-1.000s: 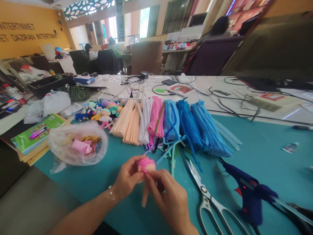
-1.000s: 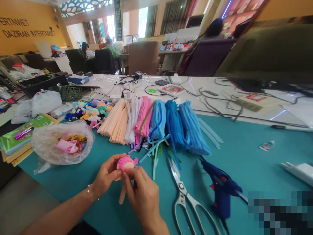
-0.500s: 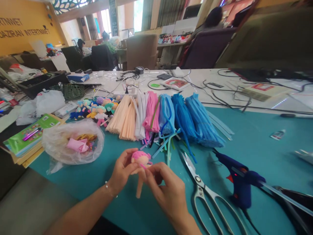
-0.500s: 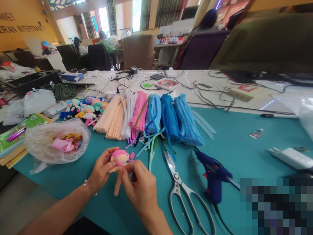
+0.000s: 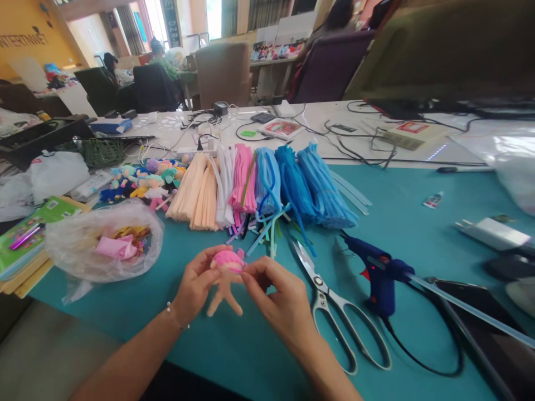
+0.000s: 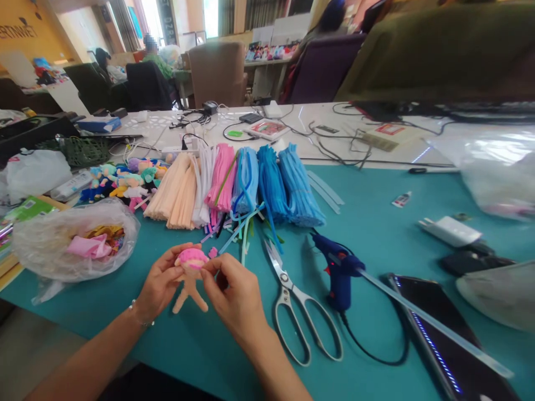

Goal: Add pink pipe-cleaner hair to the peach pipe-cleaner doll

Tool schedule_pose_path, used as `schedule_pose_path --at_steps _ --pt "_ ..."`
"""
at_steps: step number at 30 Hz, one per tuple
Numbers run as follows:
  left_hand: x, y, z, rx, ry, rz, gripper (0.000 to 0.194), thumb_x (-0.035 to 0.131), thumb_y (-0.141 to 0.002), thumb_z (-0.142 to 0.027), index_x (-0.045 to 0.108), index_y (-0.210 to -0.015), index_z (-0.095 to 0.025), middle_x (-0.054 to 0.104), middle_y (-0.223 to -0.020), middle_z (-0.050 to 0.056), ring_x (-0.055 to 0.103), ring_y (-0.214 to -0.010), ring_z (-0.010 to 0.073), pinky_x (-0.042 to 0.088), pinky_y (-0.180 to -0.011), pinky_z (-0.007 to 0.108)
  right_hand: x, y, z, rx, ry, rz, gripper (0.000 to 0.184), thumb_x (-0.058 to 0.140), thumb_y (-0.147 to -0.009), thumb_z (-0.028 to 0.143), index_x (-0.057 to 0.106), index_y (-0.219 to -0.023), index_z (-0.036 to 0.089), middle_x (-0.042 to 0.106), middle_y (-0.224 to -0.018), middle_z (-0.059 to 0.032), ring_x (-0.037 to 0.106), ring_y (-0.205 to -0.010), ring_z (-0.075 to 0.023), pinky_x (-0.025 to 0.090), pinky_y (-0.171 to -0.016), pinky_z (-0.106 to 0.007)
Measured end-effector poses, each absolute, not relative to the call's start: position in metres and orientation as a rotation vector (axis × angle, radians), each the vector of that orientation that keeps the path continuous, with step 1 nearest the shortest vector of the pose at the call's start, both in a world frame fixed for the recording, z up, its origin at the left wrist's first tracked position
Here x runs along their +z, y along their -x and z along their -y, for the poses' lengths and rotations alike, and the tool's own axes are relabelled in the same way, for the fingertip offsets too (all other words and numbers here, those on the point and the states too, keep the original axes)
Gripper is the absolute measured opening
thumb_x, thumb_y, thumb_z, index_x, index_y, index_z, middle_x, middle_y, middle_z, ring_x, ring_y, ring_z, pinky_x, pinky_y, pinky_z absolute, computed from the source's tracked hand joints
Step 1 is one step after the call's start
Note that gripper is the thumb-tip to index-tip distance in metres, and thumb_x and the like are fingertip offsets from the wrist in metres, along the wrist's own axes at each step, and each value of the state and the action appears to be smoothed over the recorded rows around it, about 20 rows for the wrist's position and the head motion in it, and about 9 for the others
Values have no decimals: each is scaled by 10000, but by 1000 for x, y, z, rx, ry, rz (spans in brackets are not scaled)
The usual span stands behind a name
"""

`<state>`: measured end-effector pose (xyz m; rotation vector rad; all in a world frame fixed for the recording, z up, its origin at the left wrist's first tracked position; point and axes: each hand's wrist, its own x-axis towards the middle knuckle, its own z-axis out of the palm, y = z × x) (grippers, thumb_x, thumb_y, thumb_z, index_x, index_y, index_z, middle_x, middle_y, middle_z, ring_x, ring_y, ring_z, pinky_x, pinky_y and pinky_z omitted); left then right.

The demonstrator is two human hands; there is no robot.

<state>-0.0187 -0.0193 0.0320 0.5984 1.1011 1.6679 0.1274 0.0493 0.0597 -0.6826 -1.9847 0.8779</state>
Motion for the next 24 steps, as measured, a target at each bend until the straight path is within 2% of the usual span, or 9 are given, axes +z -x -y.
schedule_pose_path --at_steps 7,16,18,24 --pt "27 18 22 1599 -679 -1166 394 671 -755 -241 691 -1147 -212 691 -1195 102 684 -740 162 600 -636 276 61 -128 -49 939 697 2071 171 537 -846 161 539 -679 199 530 -572 33 446 -473 -91 369 -447 -206" --pt "24 17 25 1497 -803 -1152 547 718 -739 -286 618 -1273 -224 649 -1270 121 590 -500 55 560 -458 202 60 -129 -49 963 762 2085 171 535 -841 192 526 -670 201 537 -575 29 444 -482 -96 366 -456 -210" --pt "26 15 25 1514 -796 -1168 546 732 -734 -302 624 -1261 -209 667 -1235 125 579 -489 52 547 -432 190 59 -130 -49 959 743 2095 171 535 -840 186 526 -670 202 531 -572 31 444 -481 -95 365 -454 -208" --pt "37 10 22 1566 -671 -1241 466 761 -722 -352 686 -1151 -187 692 -1145 113 666 -649 130 568 -471 197 62 -129 -49 929 686 2110 179 535 -846 169 533 -670 201 538 -588 25 454 -478 -91 367 -447 -206"
